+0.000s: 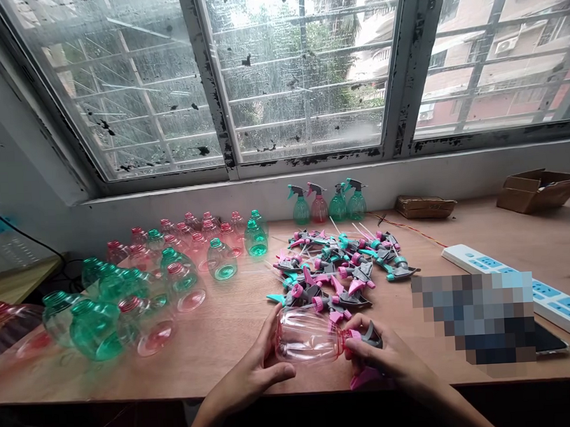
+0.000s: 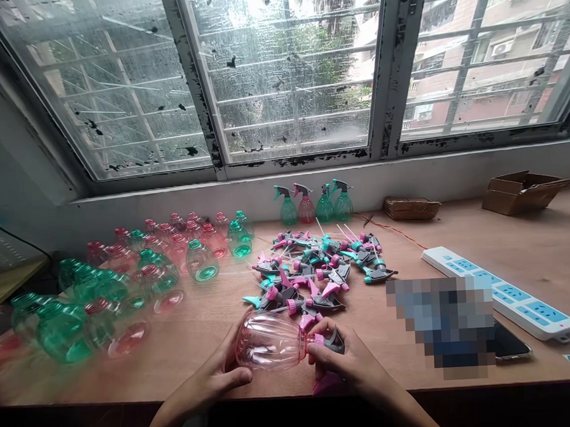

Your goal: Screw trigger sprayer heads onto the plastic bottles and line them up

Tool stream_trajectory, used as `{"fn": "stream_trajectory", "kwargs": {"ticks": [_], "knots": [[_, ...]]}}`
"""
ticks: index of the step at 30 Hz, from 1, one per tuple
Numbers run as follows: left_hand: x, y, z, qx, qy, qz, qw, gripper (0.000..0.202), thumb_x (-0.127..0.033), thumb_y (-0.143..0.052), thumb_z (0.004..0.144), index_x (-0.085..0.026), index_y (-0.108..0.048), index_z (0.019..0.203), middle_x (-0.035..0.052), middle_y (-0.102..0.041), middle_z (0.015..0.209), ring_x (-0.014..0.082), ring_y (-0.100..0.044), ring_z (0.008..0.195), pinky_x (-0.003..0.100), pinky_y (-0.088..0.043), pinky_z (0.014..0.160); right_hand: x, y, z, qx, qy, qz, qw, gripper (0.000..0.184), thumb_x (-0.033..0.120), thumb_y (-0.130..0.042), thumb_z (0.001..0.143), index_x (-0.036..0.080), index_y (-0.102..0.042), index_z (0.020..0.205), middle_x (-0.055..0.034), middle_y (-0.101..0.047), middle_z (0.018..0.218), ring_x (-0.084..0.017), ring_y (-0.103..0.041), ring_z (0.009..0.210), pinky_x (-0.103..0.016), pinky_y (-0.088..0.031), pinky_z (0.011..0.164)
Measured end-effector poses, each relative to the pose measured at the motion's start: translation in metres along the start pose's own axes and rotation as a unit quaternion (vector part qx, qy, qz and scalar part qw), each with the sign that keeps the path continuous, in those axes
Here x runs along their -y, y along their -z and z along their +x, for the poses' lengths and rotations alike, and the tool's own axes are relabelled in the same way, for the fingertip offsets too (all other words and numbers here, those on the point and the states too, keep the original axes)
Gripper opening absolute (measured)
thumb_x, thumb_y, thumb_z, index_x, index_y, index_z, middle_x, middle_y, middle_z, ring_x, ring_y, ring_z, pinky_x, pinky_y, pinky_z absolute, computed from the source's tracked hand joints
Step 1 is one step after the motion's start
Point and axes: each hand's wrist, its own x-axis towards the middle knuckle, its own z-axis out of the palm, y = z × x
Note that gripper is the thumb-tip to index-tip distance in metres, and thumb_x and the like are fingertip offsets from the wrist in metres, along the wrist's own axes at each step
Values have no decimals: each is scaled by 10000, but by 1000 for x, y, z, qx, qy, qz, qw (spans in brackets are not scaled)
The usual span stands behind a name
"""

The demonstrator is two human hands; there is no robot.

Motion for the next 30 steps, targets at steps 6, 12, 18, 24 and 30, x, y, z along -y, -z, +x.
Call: {"fn": "stream_trajectory", "kwargs": {"ticks": [6,12,18,24,30], "knots": [[2,2,0,7,-7,3,1000,1028,-407,-795,845,-379,-118,1618,20,-161,1735,347,-140,1587,551,-110,1293,-2,1,0,-5,1,8,1000,386,519,-819,793,195,-642,905,20,-696,686,-160,-620,601,-277,-469,598],[-1,1,-1,14,-27,46,998,1065,-308,-775,873,-410,-13,1611,1,13,1749,300,-71,1602,530,-58,1300,-4,3,0,4,5,20,1000,351,476,-801,838,183,-633,933,16,-715,720,-147,-633,610,-268,-472,617],[0,1,-1,6,-14,26,1000,1113,-379,-820,824,-377,-42,1620,8,-14,1748,308,-36,1603,515,-22,1303,-6,2,2,2,11,23,1000,343,455,-812,834,176,-638,935,23,-711,692,-138,-627,597,-250,-463,598],[7,4,1,12,6,-6,1000,985,-469,-772,854,-341,-165,1619,13,-128,1740,343,-61,1597,522,-16,1303,-4,2,1,0,6,22,1000,357,472,-813,828,178,-641,935,15,-723,707,-143,-642,601,-258,-482,600],[2,2,1,19,-9,-2,1000,1105,-314,-809,849,-411,-15,1610,-16,-39,1748,321,-86,1598,513,-81,1307,-7,4,3,-9,6,39,999,351,476,-798,844,181,-628,928,9,-732,727,-153,-668,600,-270,-504,594]]}}
